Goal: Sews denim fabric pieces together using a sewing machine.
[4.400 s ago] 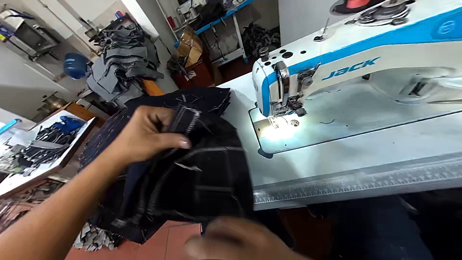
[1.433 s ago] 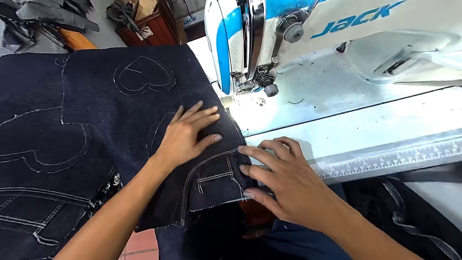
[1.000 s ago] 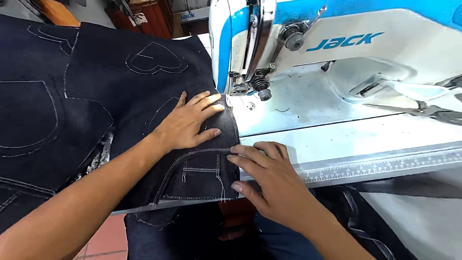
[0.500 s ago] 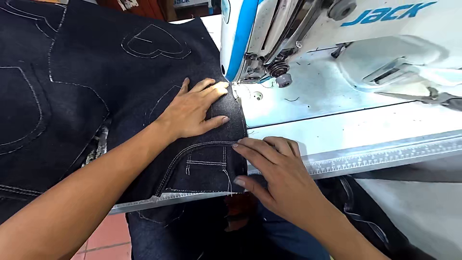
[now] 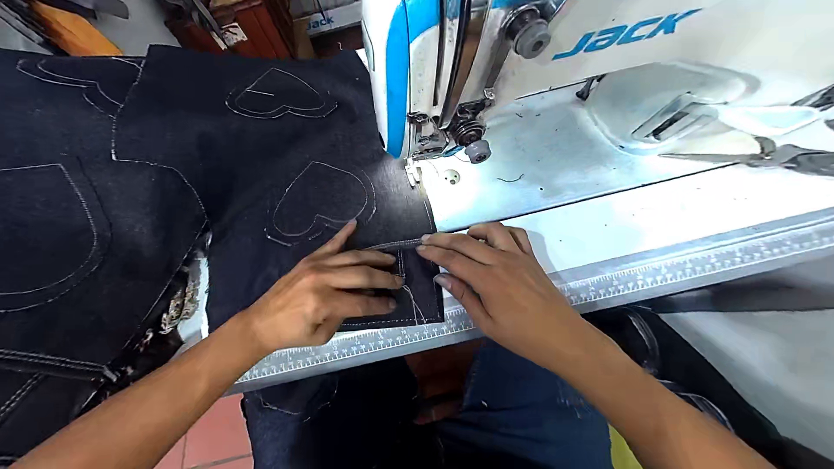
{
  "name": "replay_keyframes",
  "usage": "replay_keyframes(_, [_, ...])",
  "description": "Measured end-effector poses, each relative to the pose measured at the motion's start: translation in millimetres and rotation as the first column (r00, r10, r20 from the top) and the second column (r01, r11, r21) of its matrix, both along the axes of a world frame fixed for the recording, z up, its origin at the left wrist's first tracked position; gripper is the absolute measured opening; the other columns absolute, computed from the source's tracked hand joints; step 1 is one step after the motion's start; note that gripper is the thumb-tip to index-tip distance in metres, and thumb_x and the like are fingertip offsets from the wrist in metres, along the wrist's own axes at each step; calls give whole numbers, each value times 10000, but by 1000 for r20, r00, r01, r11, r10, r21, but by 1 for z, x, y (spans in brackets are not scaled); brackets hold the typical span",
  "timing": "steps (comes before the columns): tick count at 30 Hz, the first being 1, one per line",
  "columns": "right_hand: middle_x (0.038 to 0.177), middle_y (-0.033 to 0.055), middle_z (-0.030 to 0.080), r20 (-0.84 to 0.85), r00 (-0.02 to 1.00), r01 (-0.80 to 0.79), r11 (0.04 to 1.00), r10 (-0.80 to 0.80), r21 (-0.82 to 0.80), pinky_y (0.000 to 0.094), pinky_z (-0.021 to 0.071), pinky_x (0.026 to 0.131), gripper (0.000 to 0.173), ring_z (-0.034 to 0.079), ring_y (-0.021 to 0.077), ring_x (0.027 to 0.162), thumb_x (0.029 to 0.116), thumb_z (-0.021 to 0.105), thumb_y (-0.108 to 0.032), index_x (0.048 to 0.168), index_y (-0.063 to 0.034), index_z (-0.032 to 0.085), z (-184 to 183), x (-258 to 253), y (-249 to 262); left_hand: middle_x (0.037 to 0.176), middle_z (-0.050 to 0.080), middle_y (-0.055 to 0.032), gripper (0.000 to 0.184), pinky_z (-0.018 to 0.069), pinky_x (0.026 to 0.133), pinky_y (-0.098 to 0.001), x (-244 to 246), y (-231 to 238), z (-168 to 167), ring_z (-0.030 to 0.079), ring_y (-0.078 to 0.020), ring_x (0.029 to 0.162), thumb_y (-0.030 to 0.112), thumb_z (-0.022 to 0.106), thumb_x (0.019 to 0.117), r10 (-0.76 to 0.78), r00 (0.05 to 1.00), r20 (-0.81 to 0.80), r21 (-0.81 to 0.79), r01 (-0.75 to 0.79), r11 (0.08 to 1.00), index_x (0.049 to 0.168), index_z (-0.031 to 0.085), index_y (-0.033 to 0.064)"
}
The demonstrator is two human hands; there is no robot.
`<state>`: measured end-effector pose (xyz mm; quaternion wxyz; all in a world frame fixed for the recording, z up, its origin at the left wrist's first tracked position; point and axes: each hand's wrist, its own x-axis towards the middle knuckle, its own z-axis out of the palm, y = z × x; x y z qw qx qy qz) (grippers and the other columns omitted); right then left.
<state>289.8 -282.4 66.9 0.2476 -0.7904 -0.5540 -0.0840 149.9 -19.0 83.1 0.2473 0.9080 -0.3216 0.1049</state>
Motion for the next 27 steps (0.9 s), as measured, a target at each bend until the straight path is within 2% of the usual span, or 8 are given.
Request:
replay_keyframes(5, [1358,-79,654,25,999,-42,999,43,-15,492,438,913,377,602,238,1131,1038,463,-395,1275,-258,723,5,33,17,1365,673,25,418,253,1230,-651,26,8,2,496,-230,1427,57,456,972,22,999,29,146,-26,989,1199,765,222])
replay_keyframes(8, [1412,-76,627,31,996,-78,997,79,-25,485,429,956,384,585,239,1175,1029,472,-430,1279,-288,726,3,50,22,1446,616,86,493,209,1211,-698,39,10,4,423,-211,1481,27,468,926,59,998,33,247,-66,967,1292,723,236])
replay_keyframes(10, [1401,-53,632,51,995,-82,997,82,-17,480,433,979,388,585,241,1192,1029,466,-419,1276,-281,731,1,50,22,1473,591,104,519,190,1196,-730,48,13,4,399,-207,1496,16,464,933,83,996,21,268,-86,960,1335,695,249])
replay_keyframes(14, [1372,-57,650,94,995,-41,999,42,-14,453,432,955,403,588,231,1175,1047,450,-404,1289,-222,716,0,46,23,1481,586,92,558,210,1174,-742,65,21,6,409,-234,1490,-1,429,947,128,992,20,275,-129,953,1381,661,264])
replay_keyframes(17, [1398,-68,632,100,995,-4,999,8,-42,466,419,963,427,569,242,1201,1048,436,-416,1336,-226,689,1,46,24,1475,592,80,542,238,1161,-746,81,32,6,430,-245,1477,23,424,968,136,990,31,277,-139,951,1391,652,273])
replay_keyframes(22, [1429,-58,614,94,995,24,998,-18,-60,508,409,980,464,542,270,1272,1043,418,-437,1382,-229,655,2,45,25,1466,599,71,510,232,1175,-729,104,51,7,452,-232,1461,33,439,989,163,985,58,289,-173,942,1381,659,273])
replay_keyframes(25, [1409,-66,632,88,996,32,998,-27,-51,512,411,967,468,543,275,1275,1022,437,-451,1366,-236,670,2,47,26,1482,586,59,545,317,1131,-720,110,50,21,480,-235,1441,-16,459,972,197,980,23,372,-191,908,1399,639,272])
replay_keyframes(27, [1399,-69,638,83,996,25,999,-21,-48,515,413,960,461,541,276,1278,1013,459,-455,1355,-237,677,3,49,27,1519,553,51,598,418,1065,-675,115,46,55,480,-262,1439,-58,501,944,170,983,-66,554,-106,826,1427,615,276])
